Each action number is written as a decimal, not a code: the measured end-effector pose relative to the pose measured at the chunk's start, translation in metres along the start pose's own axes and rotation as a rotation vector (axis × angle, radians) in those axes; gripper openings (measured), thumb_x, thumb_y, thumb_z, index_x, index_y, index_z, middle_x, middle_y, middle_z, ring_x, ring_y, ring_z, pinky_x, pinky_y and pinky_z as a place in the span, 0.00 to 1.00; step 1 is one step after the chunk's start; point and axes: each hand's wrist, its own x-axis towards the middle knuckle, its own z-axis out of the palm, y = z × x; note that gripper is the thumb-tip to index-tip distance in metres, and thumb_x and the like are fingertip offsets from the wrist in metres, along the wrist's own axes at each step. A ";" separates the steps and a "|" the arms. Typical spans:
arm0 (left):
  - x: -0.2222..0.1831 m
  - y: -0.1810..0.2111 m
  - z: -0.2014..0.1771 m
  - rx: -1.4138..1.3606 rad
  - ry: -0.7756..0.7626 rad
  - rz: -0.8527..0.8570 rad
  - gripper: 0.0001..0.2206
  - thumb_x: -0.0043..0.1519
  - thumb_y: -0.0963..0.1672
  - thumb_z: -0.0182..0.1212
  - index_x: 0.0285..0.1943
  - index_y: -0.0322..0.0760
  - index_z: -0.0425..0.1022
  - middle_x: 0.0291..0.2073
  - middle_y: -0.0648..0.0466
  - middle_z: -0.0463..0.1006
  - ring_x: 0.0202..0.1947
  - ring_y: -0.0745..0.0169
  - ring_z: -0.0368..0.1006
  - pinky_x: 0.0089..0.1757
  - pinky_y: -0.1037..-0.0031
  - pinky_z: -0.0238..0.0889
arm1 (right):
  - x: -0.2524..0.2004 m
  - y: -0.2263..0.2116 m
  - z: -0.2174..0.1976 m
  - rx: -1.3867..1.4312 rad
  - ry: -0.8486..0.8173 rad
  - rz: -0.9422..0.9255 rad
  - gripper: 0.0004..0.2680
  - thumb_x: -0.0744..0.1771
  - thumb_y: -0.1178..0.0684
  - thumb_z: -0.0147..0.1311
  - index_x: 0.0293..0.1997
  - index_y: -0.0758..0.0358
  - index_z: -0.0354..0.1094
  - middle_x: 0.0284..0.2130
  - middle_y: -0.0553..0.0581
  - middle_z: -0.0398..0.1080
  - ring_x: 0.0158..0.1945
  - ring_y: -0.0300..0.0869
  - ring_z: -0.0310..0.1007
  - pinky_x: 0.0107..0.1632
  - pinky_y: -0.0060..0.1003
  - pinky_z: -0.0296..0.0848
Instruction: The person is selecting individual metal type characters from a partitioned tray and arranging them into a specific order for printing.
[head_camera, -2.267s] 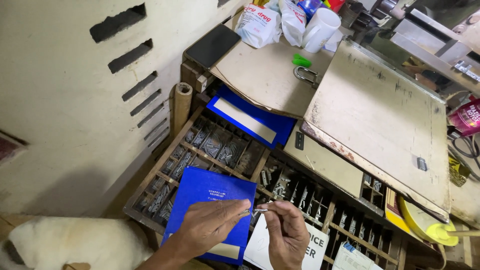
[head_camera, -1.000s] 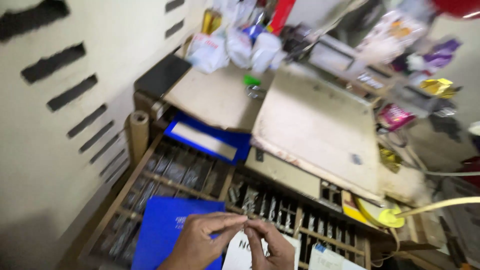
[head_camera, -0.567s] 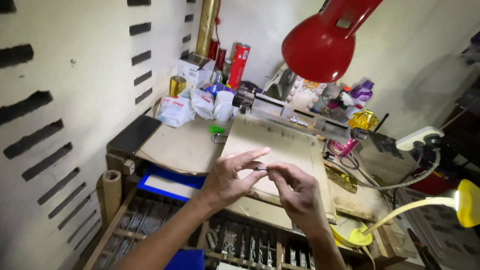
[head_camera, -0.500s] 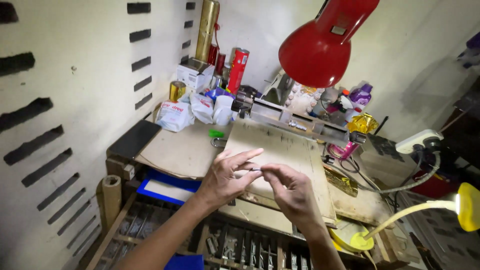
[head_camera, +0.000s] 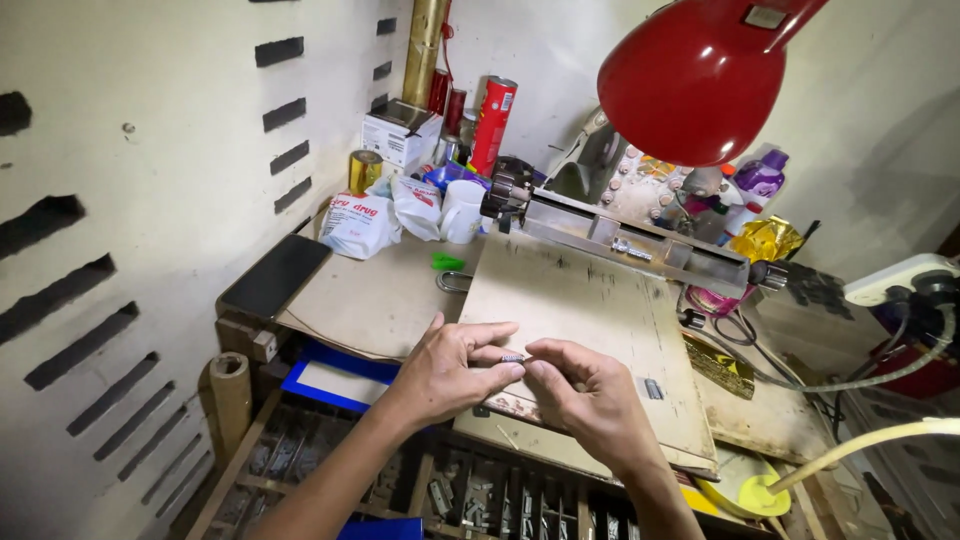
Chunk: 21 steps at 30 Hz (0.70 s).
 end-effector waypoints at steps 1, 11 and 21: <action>0.001 -0.001 0.000 0.000 0.000 -0.002 0.27 0.55 0.54 0.64 0.64 0.44 0.77 0.52 0.61 0.84 0.65 0.64 0.73 0.71 0.45 0.30 | 0.000 -0.001 0.000 0.000 -0.002 0.001 0.12 0.65 0.54 0.58 0.51 0.63 0.79 0.40 0.59 0.83 0.36 0.42 0.83 0.37 0.38 0.93; 0.005 -0.009 -0.001 -0.001 -0.020 0.035 0.29 0.55 0.55 0.65 0.66 0.46 0.75 0.51 0.58 0.85 0.66 0.68 0.73 0.70 0.43 0.33 | 0.010 0.003 0.002 -0.065 0.007 -0.121 0.08 0.64 0.57 0.61 0.44 0.64 0.81 0.36 0.56 0.82 0.30 0.39 0.80 0.29 0.33 0.87; 0.005 -0.016 0.000 -0.032 0.025 0.096 0.28 0.54 0.54 0.68 0.62 0.43 0.78 0.52 0.52 0.84 0.67 0.71 0.70 0.68 0.50 0.43 | 0.007 0.001 0.007 -0.123 0.036 -0.081 0.10 0.64 0.56 0.60 0.48 0.62 0.81 0.38 0.56 0.86 0.32 0.40 0.85 0.30 0.33 0.89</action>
